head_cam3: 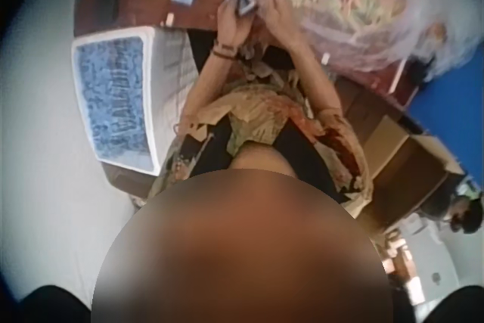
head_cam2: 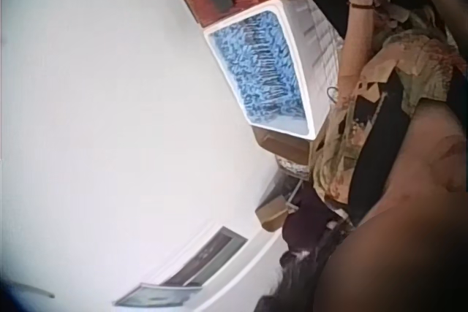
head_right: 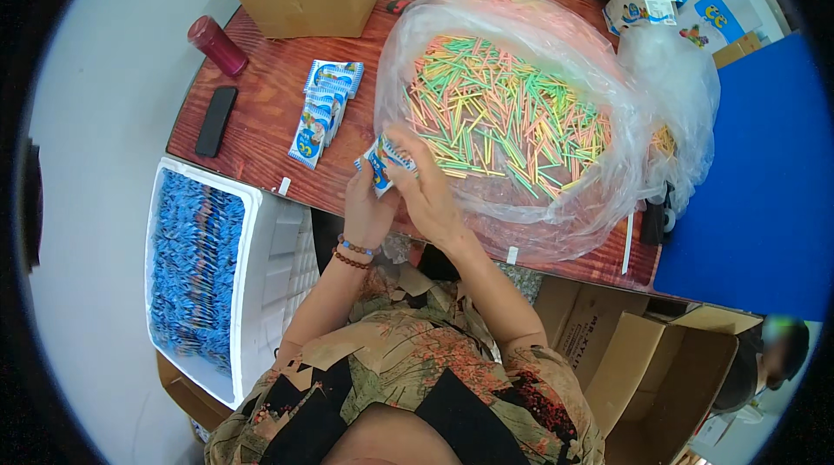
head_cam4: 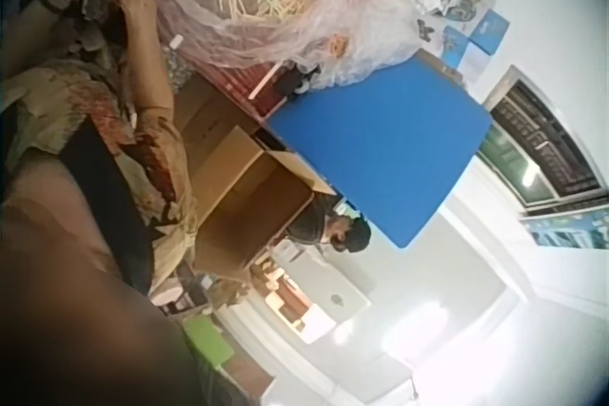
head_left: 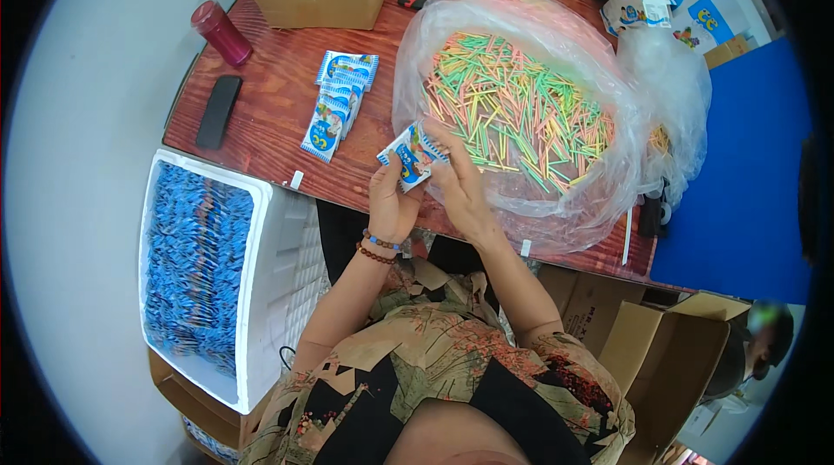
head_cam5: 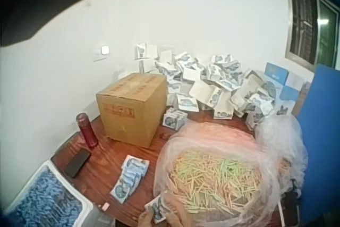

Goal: Filling small plastic bags with colorful toy sticks and arranging them into a storage crate.

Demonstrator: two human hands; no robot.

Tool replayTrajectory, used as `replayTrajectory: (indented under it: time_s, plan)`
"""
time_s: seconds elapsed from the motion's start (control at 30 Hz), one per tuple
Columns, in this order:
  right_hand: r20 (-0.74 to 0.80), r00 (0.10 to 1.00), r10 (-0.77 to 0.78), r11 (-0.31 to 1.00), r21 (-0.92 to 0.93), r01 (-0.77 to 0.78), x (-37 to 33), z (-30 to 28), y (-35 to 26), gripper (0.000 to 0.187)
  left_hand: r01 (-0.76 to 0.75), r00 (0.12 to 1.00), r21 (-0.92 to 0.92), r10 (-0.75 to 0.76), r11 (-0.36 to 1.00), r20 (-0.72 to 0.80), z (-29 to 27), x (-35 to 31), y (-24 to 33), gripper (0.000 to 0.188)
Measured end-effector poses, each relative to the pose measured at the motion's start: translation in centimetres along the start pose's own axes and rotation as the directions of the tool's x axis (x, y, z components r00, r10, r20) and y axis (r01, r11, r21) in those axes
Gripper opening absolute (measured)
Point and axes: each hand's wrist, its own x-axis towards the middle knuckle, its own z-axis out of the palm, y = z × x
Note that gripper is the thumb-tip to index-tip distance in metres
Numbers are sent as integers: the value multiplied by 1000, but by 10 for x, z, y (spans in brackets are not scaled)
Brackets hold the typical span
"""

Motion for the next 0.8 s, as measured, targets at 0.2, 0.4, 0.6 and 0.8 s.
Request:
replayTrajectory:
  time_s: [0.2, 0.4, 0.6, 0.8]
  plan:
    - [64, 996, -57, 997, 48, 54, 10, 5, 3, 57, -21, 999, -73, 24, 997, 45, -9, 4, 11, 36]
    - [45, 999, -3, 990, -142, 10, 18, 24, -1, 58, -54, 990, -129, 70, 990, 121, -11, 5, 24, 35]
    - [114, 992, -56, 960, -265, 85, 31, 40, 15, 16, -177, 984, -84, 179, 981, 18, -26, 3, 35, 24]
    - [196, 980, -45, 946, -306, 105, 34, 70, 7, 13, -428, 767, 341, 536, 837, -352, -56, -15, 57, 26]
